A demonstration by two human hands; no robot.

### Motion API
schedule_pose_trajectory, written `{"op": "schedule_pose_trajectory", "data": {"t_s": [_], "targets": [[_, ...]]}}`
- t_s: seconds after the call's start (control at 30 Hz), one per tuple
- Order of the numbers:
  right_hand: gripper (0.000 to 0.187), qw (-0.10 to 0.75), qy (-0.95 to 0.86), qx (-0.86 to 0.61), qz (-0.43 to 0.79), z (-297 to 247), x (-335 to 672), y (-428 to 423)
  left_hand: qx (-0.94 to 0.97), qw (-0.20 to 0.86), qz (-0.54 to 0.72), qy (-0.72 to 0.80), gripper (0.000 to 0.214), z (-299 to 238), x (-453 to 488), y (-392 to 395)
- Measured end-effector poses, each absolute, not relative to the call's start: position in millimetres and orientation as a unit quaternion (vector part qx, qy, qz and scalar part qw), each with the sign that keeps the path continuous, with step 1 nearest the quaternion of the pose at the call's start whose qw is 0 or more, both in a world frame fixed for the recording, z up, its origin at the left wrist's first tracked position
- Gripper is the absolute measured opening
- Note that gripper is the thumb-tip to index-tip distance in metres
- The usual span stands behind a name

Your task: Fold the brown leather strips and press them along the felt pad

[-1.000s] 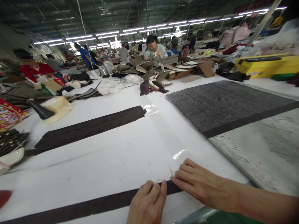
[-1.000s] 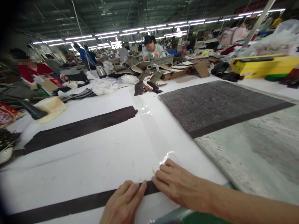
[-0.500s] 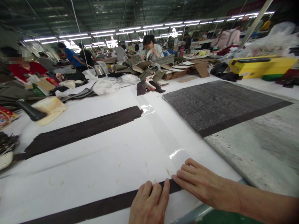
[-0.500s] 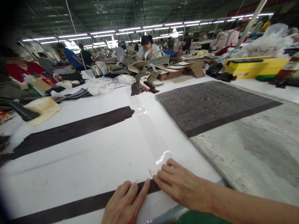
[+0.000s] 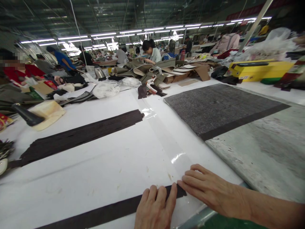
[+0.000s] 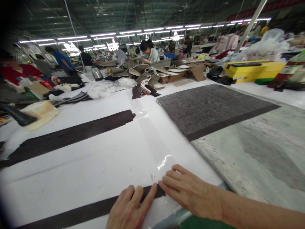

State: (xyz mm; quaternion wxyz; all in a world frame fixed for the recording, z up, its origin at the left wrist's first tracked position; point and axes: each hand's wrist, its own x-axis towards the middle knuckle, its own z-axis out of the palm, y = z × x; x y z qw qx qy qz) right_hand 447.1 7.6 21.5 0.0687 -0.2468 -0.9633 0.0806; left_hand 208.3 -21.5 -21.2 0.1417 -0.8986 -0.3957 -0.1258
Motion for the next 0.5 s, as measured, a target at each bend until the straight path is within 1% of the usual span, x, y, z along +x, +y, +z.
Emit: {"op": "schedule_pose_trajectory", "data": {"t_s": [0.13, 0.23, 0.3, 0.4, 0.5], "targets": [[0.036, 0.073, -0.957, -0.268, 0.081, 22, 454, 7, -0.897, 0.146, -0.129, -0.397, 0.043, -22, 210, -23], [0.036, 0.120, -0.940, -0.308, 0.081, 20, 453, 6, -0.895, 0.150, -0.135, -0.397, 0.042, -22, 211, -24], [0.041, 0.137, -0.934, -0.320, 0.083, 19, 447, 5, -0.893, 0.151, -0.143, -0.399, 0.041, -23, 211, -24], [0.050, 0.107, -0.939, -0.312, 0.097, 17, 436, 0, -0.887, 0.157, -0.153, -0.407, 0.037, -25, 209, -25], [0.049, 0.089, -0.943, -0.309, 0.086, 14, 432, -3, -0.883, 0.175, -0.164, -0.404, 0.033, -28, 205, -27]]}}
